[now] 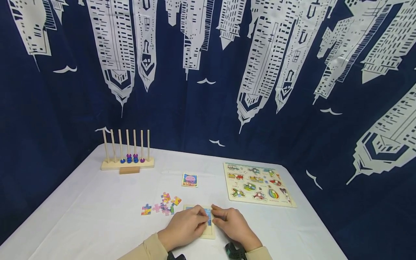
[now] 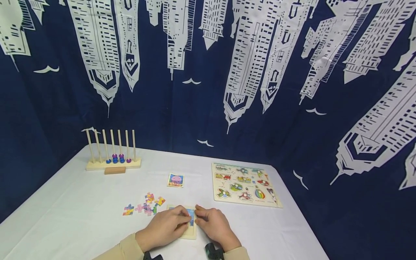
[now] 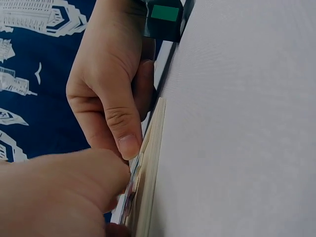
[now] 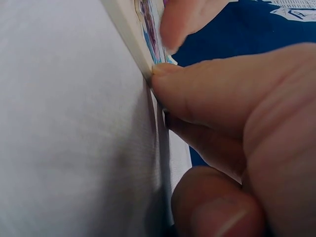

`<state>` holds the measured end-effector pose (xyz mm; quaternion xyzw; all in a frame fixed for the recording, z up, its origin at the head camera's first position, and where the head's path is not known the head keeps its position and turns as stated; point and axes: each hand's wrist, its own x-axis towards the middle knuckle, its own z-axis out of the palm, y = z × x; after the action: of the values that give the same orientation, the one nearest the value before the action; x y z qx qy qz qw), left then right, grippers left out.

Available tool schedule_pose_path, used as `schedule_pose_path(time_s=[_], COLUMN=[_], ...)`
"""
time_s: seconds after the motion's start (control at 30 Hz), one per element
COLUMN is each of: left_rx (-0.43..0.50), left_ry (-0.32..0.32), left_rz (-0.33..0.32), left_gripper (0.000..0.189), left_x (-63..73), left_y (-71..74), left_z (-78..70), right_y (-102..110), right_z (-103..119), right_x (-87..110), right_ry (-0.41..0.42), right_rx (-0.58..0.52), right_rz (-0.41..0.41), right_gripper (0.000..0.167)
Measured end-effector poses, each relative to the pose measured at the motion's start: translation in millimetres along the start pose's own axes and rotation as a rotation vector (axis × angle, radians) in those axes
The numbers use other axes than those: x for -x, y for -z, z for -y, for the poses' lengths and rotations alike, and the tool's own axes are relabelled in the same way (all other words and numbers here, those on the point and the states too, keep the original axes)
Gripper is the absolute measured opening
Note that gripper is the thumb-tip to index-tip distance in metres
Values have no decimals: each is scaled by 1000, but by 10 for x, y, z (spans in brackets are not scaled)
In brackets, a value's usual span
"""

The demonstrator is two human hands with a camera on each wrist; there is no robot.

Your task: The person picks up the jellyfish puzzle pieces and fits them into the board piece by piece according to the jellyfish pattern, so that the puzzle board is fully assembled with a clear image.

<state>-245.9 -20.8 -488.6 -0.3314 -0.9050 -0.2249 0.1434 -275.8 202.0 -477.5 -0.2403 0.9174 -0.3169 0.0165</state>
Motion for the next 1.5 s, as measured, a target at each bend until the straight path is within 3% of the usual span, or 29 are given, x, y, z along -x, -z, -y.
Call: schedule_pose_path(time_s=[0.27,0.33,0.53,0.77,0.9,1.13,1.5], left_rx=[137,109,-92,-84,-67,-6,-7], left_ry=[100,144,333,502,570,634,635], left_rz=[-36,-60,-125,-113,-57,32,4], left_gripper=[23,24,20,19,23,28,24], left_x=[-2,-2,62,274,452,602,562], left_y=[168,245,513,808,913,924,845], left_z=[66,121,364,641,779,899,864], right_y=[18,21,12,-3,11,13,-5], right_z=[-1,2,15,28,40,46,9], right_x=[-9,-13,-23,-32,-44,-51,17], right_ry=[20,17,-8,-4,-2,-6,-43], right_rx=[12,14,-6,-17,-18,-19,-33], right_rz=[-10,-11,-7,1,5,10,8], right_gripper=[35,35,35,34,34,35,35])
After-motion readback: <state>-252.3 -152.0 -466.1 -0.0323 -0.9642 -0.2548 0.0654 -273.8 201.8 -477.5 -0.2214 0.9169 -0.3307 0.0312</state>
